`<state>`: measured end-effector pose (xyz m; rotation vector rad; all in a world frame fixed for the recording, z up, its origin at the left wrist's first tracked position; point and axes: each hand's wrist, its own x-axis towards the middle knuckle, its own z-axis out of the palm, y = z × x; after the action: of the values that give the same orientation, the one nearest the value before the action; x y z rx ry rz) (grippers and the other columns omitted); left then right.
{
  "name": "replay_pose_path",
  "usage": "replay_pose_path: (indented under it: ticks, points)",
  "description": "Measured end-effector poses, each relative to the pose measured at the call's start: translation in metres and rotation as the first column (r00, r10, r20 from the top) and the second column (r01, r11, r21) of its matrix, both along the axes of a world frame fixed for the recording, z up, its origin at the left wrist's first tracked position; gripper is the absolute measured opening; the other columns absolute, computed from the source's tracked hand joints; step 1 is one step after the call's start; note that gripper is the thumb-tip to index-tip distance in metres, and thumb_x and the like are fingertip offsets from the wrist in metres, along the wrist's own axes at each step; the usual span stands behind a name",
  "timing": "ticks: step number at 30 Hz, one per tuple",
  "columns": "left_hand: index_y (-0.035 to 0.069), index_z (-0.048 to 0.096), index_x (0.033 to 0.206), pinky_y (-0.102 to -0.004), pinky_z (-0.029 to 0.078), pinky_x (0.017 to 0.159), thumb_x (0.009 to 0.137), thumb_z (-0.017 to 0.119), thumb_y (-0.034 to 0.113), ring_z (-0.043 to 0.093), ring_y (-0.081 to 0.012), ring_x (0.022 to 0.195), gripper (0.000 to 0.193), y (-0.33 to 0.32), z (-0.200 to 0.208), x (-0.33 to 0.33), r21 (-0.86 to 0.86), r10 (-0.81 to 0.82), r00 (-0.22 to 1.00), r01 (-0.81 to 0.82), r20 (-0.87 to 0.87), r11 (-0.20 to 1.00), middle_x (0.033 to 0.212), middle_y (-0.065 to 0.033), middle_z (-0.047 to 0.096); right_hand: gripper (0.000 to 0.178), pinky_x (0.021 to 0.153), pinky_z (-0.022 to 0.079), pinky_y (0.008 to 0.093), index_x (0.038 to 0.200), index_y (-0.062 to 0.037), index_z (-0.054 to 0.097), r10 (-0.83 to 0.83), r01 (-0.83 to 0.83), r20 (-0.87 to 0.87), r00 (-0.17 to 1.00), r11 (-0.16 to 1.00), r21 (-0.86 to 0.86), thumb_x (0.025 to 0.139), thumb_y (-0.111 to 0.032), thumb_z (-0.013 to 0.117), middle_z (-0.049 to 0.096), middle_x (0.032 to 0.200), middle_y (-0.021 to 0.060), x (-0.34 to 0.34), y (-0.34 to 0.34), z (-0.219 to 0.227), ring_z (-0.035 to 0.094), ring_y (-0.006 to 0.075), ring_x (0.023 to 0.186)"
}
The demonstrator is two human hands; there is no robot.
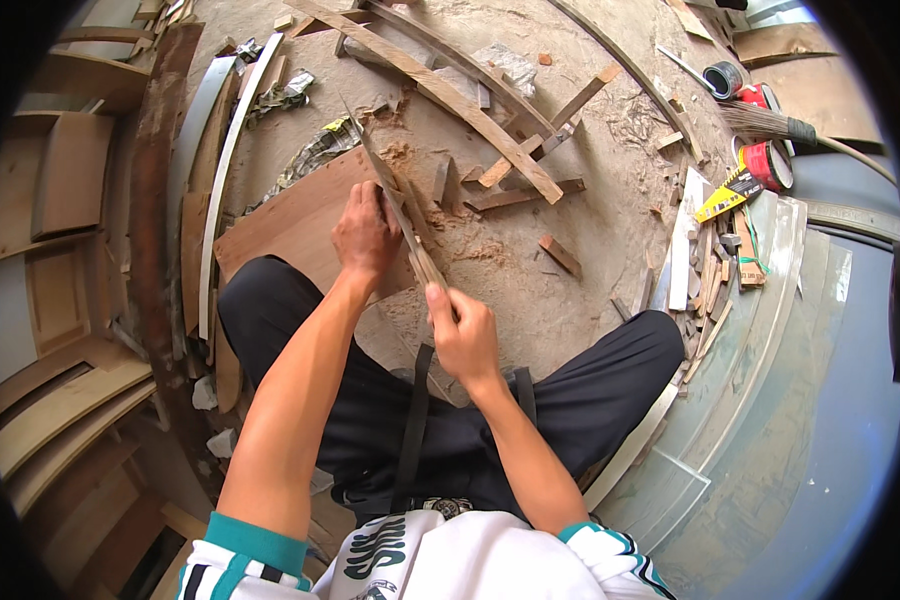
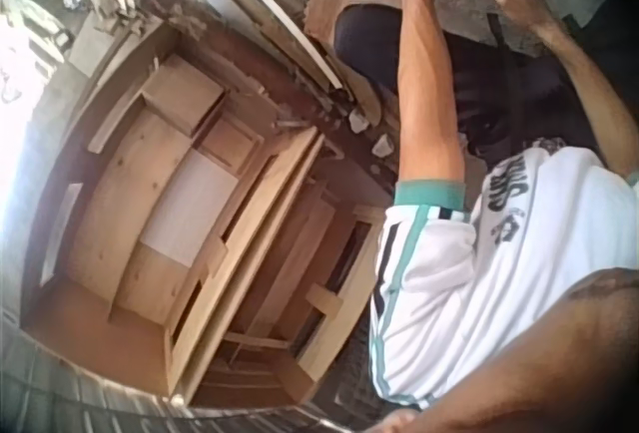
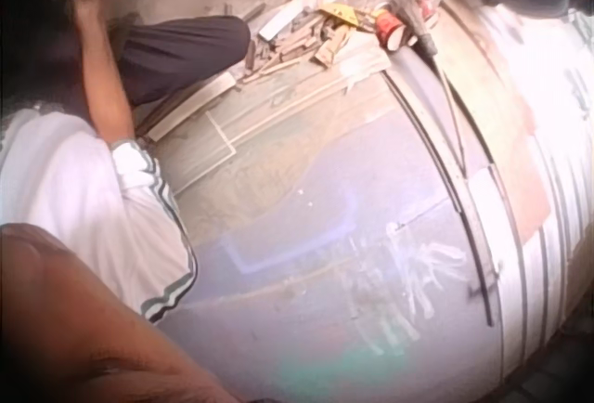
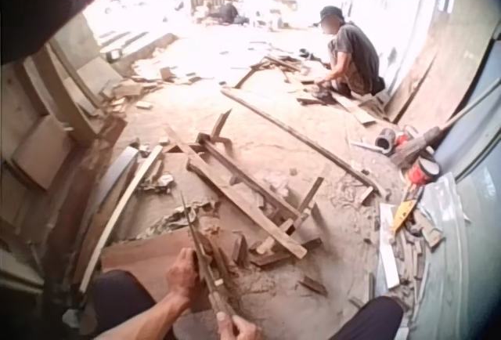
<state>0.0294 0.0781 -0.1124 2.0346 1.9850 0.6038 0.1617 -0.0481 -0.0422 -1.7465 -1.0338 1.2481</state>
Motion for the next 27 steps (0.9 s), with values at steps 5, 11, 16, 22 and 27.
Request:
replay_pose_path:
  ticks: [5, 11, 16, 22, 27]
  points:
    - [0.009, 0.054, 0.098, -0.0489, 0.053, 0.062, 0.096, 0.055, 0.020, 0.065, -0.0367, 0.081, 0.011, -0.002, -0.005, -0.004, 0.012, -0.035, 0.999, 0.036, -0.022, 0.999, 0.093, -0.0114, 0.060, 0.050, 0.050, 0.039, 0.0402, 0.067, 0.0021, 0.052, -0.020, 0.016, -0.046, 0.999, 0.997, -0.077, 0.100, -0.035, 0.058, 0.050, 0.056, 0.0189, 0.010, -0.039, 0.012, 0.049, 0.0264, 0.048]
    - [0.009, 0.052, 0.096, -0.0479, 0.053, 0.060, 0.096, 0.055, 0.019, 0.065, -0.0359, 0.080, 0.010, 0.000, -0.001, 0.000, 0.023, -0.041, 0.999, 0.041, -0.002, 0.999, 0.092, -0.0108, 0.059, 0.050, 0.050, 0.039, 0.0404, 0.068, 0.0024, 0.052, -0.046, 0.046, -0.016, 0.999, 0.999, 0.029, 0.100, -0.036, 0.058, 0.047, 0.058, 0.0216, -0.009, 0.011, -0.011, 0.050, 0.0283, 0.048]
    - [0.009, 0.053, 0.097, -0.0490, 0.053, 0.061, 0.096, 0.055, 0.019, 0.065, -0.0363, 0.079, 0.010, 0.000, -0.004, -0.007, 0.016, -0.029, 1.000, 0.029, -0.009, 0.999, 0.092, -0.0104, 0.059, 0.048, 0.048, 0.040, 0.0405, 0.068, 0.0016, 0.054, -0.043, 0.041, -0.031, 0.999, 0.997, -0.062, 0.100, -0.034, 0.058, 0.051, 0.057, 0.0227, 0.009, -0.044, 0.015, 0.050, 0.0387, 0.048]
    - [0.009, 0.053, 0.097, -0.0486, 0.053, 0.064, 0.097, 0.055, 0.020, 0.065, -0.0369, 0.079, 0.011, 0.001, -0.003, -0.002, -0.012, -0.032, 0.999, 0.033, 0.019, 0.999, 0.093, -0.0106, 0.060, 0.045, 0.047, 0.040, 0.0402, 0.069, 0.0018, 0.057, -0.059, 0.058, 0.011, 0.998, 0.998, 0.038, 0.099, -0.032, 0.060, 0.052, 0.056, 0.0225, -0.014, 0.015, -0.007, 0.055, 0.0356, 0.047]
    - [0.009, 0.053, 0.096, -0.0489, 0.052, 0.064, 0.097, 0.055, 0.020, 0.065, -0.0372, 0.079, 0.011, 0.000, -0.004, -0.007, -0.001, -0.023, 1.000, 0.023, 0.010, 1.000, 0.092, -0.0109, 0.061, 0.049, 0.047, 0.039, 0.0413, 0.067, 0.0021, 0.054, -0.032, 0.032, 0.018, 0.999, 0.999, 0.015, 0.100, -0.034, 0.059, 0.050, 0.056, 0.0224, 0.007, -0.043, 0.003, 0.051, 0.0337, 0.046]
